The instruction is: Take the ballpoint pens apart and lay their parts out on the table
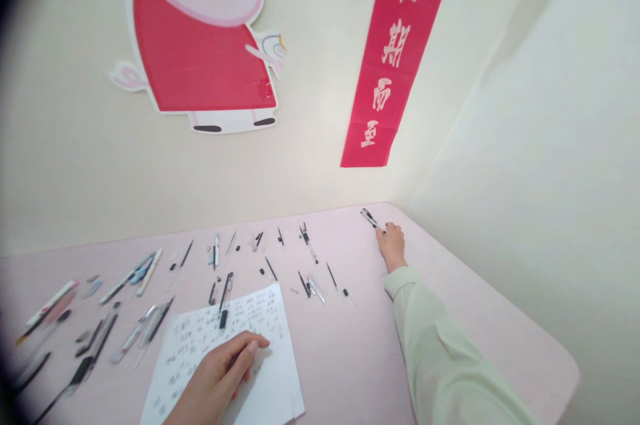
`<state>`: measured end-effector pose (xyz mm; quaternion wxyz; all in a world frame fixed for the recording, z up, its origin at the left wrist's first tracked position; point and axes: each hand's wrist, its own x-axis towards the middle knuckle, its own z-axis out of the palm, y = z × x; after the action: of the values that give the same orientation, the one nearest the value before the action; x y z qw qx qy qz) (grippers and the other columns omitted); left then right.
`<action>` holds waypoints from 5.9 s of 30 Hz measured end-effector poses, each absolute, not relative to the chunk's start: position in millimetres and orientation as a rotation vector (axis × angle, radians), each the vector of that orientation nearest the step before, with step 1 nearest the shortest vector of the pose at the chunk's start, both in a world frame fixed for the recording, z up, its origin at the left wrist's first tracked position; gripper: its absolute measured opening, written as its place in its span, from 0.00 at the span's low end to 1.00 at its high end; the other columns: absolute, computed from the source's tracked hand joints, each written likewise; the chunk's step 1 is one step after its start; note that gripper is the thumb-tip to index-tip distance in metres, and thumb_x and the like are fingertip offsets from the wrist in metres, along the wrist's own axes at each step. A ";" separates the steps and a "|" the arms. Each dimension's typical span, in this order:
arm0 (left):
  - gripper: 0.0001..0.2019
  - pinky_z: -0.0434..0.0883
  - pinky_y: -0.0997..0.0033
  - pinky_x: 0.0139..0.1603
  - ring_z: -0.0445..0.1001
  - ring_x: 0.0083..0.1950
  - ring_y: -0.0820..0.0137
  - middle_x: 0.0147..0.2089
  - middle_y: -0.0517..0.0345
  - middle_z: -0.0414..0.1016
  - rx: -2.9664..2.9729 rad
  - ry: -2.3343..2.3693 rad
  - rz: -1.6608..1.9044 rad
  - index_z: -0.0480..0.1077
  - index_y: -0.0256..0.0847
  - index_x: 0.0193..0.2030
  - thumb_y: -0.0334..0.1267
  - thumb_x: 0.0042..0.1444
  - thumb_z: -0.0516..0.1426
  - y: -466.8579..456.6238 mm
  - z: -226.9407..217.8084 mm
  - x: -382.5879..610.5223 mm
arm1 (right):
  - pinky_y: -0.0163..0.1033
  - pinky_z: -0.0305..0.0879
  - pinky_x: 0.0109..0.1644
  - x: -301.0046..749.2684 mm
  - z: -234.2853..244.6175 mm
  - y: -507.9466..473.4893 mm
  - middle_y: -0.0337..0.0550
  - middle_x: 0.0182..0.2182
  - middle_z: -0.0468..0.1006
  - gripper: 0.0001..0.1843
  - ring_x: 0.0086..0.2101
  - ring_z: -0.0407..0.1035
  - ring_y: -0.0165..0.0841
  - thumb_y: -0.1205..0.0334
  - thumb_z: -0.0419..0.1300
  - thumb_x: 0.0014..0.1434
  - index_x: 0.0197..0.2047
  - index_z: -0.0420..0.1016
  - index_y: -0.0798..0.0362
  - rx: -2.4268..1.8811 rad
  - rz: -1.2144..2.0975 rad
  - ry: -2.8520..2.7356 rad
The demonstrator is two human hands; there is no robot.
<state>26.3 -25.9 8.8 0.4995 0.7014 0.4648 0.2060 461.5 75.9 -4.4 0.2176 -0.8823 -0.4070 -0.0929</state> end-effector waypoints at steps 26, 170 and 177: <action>0.19 0.58 0.73 0.25 0.59 0.20 0.74 0.21 0.65 0.62 1.563 1.027 0.703 0.71 0.38 0.35 0.51 0.58 0.47 -27.2 10.1 26.1 | 0.34 0.57 0.31 297.4 31.3 -12.9 0.36 0.22 0.68 0.06 0.26 0.63 0.31 0.61 0.54 0.52 0.26 0.65 0.52 -1.793 0.518 -1.510; 0.06 0.75 0.73 0.48 0.77 0.41 0.71 0.38 0.49 0.77 0.535 0.817 1.006 0.73 0.35 0.39 0.33 0.60 0.55 -23.1 23.1 23.1 | 0.37 0.65 0.34 217.4 29.3 -49.9 0.39 0.28 0.72 0.11 0.29 0.69 0.31 0.54 0.58 0.57 0.38 0.69 0.53 -1.206 1.090 -1.375; 0.05 0.76 0.75 0.44 0.77 0.38 0.72 0.36 0.51 0.77 0.402 0.798 1.001 0.73 0.35 0.35 0.32 0.59 0.56 -24.3 17.7 24.0 | 0.39 0.66 0.37 220.1 28.3 -51.0 0.45 0.35 0.77 0.20 0.30 0.72 0.31 0.46 0.55 0.59 0.48 0.68 0.53 -1.142 1.346 -1.300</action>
<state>24.0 -24.3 17.7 0.7831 0.1862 0.3699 0.4640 220.1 -51.0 28.3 0.4571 -0.4632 -0.5276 0.5460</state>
